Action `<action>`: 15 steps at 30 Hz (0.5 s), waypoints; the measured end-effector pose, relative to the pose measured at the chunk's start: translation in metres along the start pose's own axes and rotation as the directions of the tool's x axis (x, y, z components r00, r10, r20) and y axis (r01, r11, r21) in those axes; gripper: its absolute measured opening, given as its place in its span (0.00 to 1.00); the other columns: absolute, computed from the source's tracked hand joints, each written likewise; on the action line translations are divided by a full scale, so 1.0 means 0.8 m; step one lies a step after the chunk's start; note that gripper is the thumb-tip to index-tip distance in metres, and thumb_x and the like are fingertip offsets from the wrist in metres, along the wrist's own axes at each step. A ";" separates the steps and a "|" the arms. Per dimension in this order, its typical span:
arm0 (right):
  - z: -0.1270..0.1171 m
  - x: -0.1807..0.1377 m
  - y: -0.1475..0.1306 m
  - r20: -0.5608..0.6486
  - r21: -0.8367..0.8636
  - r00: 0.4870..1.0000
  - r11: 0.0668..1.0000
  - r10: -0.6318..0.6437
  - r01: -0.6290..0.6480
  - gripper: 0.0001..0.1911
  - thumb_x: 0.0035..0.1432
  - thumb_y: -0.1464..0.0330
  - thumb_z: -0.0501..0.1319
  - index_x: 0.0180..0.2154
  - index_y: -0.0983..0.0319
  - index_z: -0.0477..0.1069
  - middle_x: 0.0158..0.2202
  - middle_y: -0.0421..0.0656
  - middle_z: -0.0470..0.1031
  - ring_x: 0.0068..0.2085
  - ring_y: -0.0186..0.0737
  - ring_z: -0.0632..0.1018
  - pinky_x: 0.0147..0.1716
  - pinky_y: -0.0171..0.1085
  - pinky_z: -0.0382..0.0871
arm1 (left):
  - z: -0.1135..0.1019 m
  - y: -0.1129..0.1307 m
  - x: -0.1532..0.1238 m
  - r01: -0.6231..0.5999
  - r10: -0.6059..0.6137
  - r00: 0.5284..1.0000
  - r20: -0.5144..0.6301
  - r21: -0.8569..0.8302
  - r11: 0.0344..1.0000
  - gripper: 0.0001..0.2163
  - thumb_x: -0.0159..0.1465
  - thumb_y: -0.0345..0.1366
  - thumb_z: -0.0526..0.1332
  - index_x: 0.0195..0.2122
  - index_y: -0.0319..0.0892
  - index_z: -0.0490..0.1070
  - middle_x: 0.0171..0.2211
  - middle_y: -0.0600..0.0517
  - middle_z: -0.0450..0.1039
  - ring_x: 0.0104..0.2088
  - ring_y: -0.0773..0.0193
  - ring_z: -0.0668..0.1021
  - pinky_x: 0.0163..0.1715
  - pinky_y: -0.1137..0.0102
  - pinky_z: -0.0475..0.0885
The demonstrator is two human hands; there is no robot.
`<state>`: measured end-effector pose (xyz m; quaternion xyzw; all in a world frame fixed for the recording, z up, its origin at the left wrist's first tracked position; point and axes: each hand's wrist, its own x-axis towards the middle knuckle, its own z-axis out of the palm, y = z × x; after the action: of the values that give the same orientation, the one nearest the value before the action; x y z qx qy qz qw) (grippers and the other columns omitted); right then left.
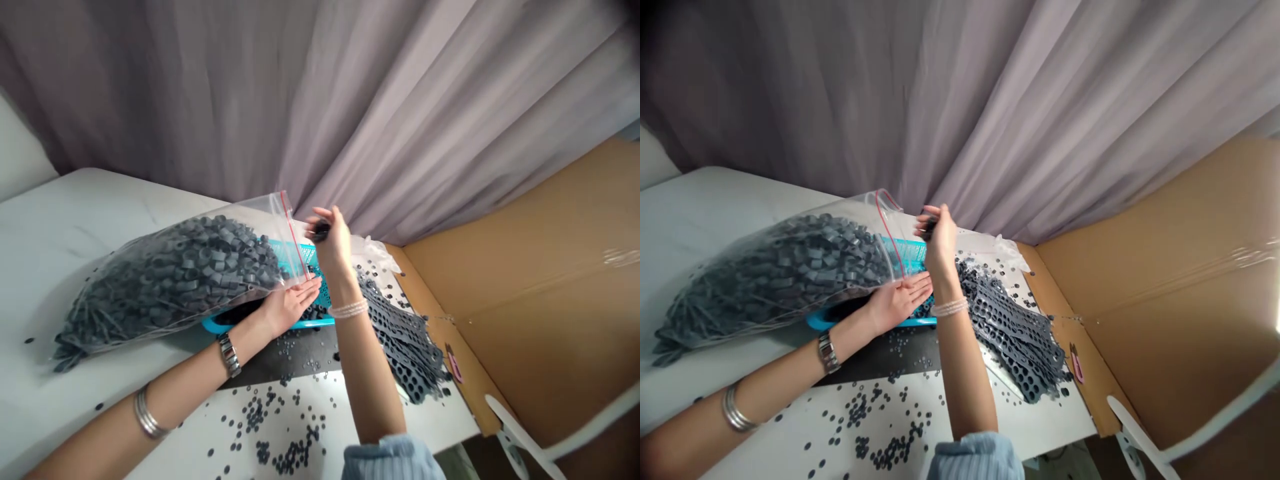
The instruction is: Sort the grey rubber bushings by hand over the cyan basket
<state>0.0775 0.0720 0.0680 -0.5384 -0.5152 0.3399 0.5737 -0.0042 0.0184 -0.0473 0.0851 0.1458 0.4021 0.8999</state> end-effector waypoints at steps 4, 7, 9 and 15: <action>0.024 -0.013 -0.033 0.366 0.207 0.916 0.945 0.166 -0.254 0.40 0.58 0.45 0.38 0.61 0.65 0.52 0.38 0.51 0.76 0.37 0.45 0.77 0.40 0.44 0.67 | -0.003 -0.004 0.005 -0.018 0.018 1.000 0.007 0.006 1.000 0.26 0.59 0.28 0.51 0.60 0.32 0.55 0.55 0.37 0.66 0.57 0.58 0.66 0.57 0.67 0.61; 0.000 -0.027 -0.043 0.369 0.245 0.913 0.930 0.171 -0.274 0.39 0.58 0.45 0.38 0.63 0.62 0.47 0.44 0.52 0.75 0.43 0.47 0.76 0.46 0.48 0.65 | -0.002 -0.004 0.005 -0.031 0.031 0.999 0.016 0.006 1.000 0.22 0.57 0.27 0.52 0.55 0.30 0.61 0.52 0.35 0.68 0.55 0.57 0.68 0.55 0.68 0.63; -0.023 -0.032 -0.037 0.337 0.255 0.927 0.931 0.166 -0.259 0.37 0.59 0.46 0.40 0.62 0.61 0.49 0.47 0.52 0.74 0.44 0.46 0.76 0.47 0.47 0.65 | 0.000 -0.003 0.004 -0.041 0.041 0.999 0.012 0.010 0.999 0.18 0.57 0.25 0.52 0.48 0.30 0.67 0.49 0.36 0.70 0.53 0.58 0.71 0.53 0.69 0.65; -0.088 -0.036 0.029 0.244 -0.176 0.954 0.975 0.175 -0.134 0.32 0.60 0.47 0.39 0.54 0.60 0.60 0.49 0.50 0.71 0.45 0.44 0.76 0.41 0.43 0.72 | 0.022 -0.014 -0.011 -0.003 0.002 1.000 0.018 0.078 0.997 0.11 0.48 0.17 0.52 0.23 0.37 0.70 0.26 0.49 0.73 0.29 0.71 0.75 0.30 0.78 0.68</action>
<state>0.1415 0.0304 0.0466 -0.5721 -0.5666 0.4092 0.4291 0.0039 0.0037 -0.0323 0.1241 0.1535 0.3964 0.8966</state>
